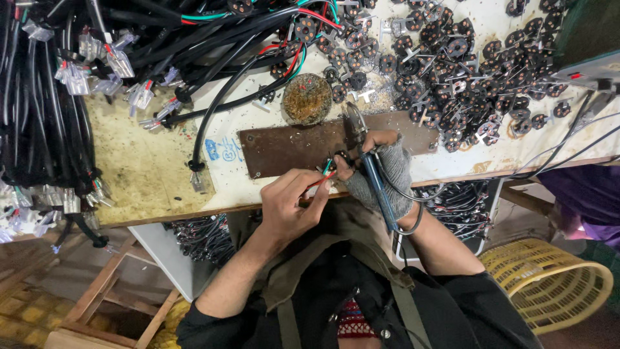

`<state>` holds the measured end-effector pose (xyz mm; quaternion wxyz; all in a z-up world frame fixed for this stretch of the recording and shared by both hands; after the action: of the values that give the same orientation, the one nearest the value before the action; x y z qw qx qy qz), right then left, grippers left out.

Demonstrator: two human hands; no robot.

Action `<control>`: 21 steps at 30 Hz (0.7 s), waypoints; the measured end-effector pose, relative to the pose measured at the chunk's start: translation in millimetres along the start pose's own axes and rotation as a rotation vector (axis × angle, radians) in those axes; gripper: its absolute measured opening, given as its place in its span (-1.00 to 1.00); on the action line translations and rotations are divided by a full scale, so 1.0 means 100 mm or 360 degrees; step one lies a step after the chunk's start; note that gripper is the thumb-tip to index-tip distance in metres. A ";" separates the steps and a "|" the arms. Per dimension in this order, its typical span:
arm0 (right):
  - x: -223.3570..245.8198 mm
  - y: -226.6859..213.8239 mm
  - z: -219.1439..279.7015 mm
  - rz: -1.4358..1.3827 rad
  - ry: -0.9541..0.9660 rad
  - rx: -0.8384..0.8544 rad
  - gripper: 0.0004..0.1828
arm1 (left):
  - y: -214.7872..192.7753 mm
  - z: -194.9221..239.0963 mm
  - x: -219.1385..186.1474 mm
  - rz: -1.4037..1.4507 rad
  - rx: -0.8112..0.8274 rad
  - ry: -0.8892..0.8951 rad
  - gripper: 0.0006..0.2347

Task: The person uses a soldering iron to join wires to small black components on a cluttered workbench. They repeatedly pick up components, apply solder to wire ends, and place finished units on the table.

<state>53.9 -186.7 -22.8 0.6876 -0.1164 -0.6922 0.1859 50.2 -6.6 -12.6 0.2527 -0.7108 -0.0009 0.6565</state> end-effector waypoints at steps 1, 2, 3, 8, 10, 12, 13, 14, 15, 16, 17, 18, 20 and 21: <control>0.00 -0.01 0.01 -0.0044 -0.0002 -0.0022 -0.47 | 0.00 -0.01 0.01 0.0023 -0.0007 -0.0013 -0.92; -0.01 -0.01 0.02 -0.0088 -0.0004 -0.0044 -0.48 | 0.00 -0.01 0.02 0.0045 -0.0015 -0.0026 -0.93; -0.02 -0.02 0.03 -0.0132 -0.0006 -0.0068 -0.50 | 0.00 -0.01 0.01 0.0021 -0.0029 -0.0012 -0.93; -0.06 -0.06 0.17 -0.0108 0.0014 -0.0375 -0.47 | -0.02 -0.01 -0.01 -0.0042 -0.0064 -0.0002 -0.95; -0.07 -0.02 0.23 -0.0141 0.0031 -0.0309 -0.47 | -0.02 -0.01 -0.02 -0.0064 -0.0058 -0.0003 -0.95; -0.04 0.02 0.27 -0.0142 -0.0026 -0.0188 -0.46 | 0.00 -0.03 -0.04 -0.0072 -0.0046 0.0016 -0.94; -0.05 0.06 0.27 -0.0254 -0.0016 -0.0092 -0.48 | 0.00 -0.04 -0.05 -0.0073 -0.0044 0.0029 -0.94; -0.06 0.09 0.27 -0.0365 -0.0005 0.0005 -0.50 | 0.00 -0.05 -0.07 -0.0075 -0.0042 0.0041 -0.94; -0.07 0.13 0.26 -0.0478 0.0003 0.0103 -0.52 | 0.01 -0.06 -0.05 -0.0138 -0.0018 -0.0032 -0.93; -0.05 0.10 0.25 -0.0342 -0.0032 0.0064 -0.50 | 0.01 -0.07 -0.04 -0.0201 0.0006 -0.0106 -0.93; -0.03 0.09 0.24 -0.0207 -0.0065 0.0026 -0.48 | 0.01 -0.08 -0.02 -0.0265 0.0030 -0.0181 -0.92; -0.01 0.08 0.24 -0.0073 -0.0098 -0.0012 -0.46 | -0.01 -0.10 -0.02 -0.0351 0.0010 -0.0214 -0.92; -0.06 0.12 0.24 -0.0383 -0.0028 0.0000 -0.49 | -0.08 -0.16 0.01 -0.0525 -0.0034 -0.0288 -0.92; -0.08 0.14 0.24 -0.0537 0.0005 0.0004 -0.50 | -0.13 -0.20 0.01 -0.0567 -0.0113 -0.0282 -0.91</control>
<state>29.4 -180.2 -35.6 0.7102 0.0021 -0.7006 0.0684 73.7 -2.2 -8.6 0.3384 -0.6473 -0.1721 0.6610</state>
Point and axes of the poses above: each hand's wrist, its own z-axis away from the middle knuckle, its own y-axis out of the palm, x = y × z, the point moved 8 cm from there along -z, towards the middle knuckle, and after that the axes turned 9 degrees about x, right-handed, at the moved point
